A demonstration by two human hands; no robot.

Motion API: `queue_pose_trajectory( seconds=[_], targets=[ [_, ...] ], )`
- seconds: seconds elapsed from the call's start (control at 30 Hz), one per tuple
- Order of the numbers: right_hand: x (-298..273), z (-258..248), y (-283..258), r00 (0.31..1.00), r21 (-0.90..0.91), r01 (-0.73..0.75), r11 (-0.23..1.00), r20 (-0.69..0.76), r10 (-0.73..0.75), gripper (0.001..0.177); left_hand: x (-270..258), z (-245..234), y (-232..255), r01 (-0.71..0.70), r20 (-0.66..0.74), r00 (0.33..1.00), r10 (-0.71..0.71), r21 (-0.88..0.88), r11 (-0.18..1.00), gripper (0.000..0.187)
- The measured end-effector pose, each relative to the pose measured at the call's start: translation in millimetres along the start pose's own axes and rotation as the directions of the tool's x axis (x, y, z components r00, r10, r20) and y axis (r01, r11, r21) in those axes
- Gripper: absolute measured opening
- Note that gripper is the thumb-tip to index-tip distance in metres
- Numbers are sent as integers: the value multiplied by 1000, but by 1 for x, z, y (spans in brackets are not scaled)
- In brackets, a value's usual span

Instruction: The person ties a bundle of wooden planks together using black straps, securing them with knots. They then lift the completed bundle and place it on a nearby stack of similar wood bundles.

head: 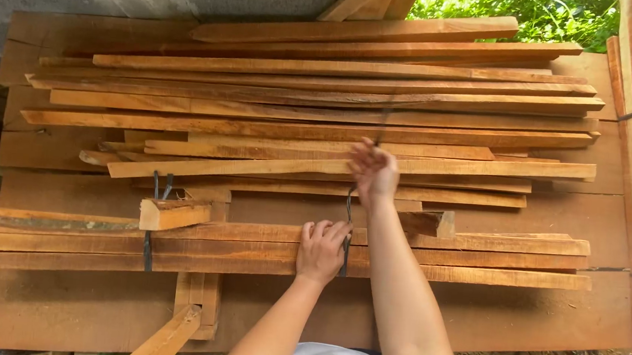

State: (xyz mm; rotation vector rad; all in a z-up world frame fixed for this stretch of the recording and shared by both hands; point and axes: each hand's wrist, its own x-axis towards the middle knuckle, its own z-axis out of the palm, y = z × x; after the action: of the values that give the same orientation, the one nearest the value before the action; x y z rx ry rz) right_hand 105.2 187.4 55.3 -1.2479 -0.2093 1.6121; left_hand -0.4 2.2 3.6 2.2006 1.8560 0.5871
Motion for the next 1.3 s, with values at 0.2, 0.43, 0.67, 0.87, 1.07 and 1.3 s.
queue_pose_trajectory(
  seconds=[0.2, 0.43, 0.67, 0.87, 1.07, 1.3],
  targets=[
    [-94, -28, 16, 925, -855, 161, 493, -44, -378, 30, 0, 3, -1, -3, -41, 999, 3, 5, 1000, 29],
    [-109, -108, 71, 887, -933, 320, -163, 355, -294, 39, -4, 8, -5, -32, -21, 999, 33, 23, 999, 40],
    [-91, -114, 74, 951, -962, 249, -111, 265, -159, 32, 0, 14, -12, 62, 13, 998, -61, -42, 997, 33],
    [-94, -104, 85, 925, -973, 229, 9, 215, -315, 16, 11, 2, -21, 221, 258, 950, -175, -158, 963, 37],
    [-104, -100, 90, 887, -950, 275, 150, 190, -421, 16, 30, -6, -31, 368, 415, 871, -264, -196, 909, 40],
    [-174, -84, 83, 915, -596, 358, 719, 73, -396, 24, 61, -30, -24, 523, 338, 836, -432, -251, 815, 23]
  ],
)
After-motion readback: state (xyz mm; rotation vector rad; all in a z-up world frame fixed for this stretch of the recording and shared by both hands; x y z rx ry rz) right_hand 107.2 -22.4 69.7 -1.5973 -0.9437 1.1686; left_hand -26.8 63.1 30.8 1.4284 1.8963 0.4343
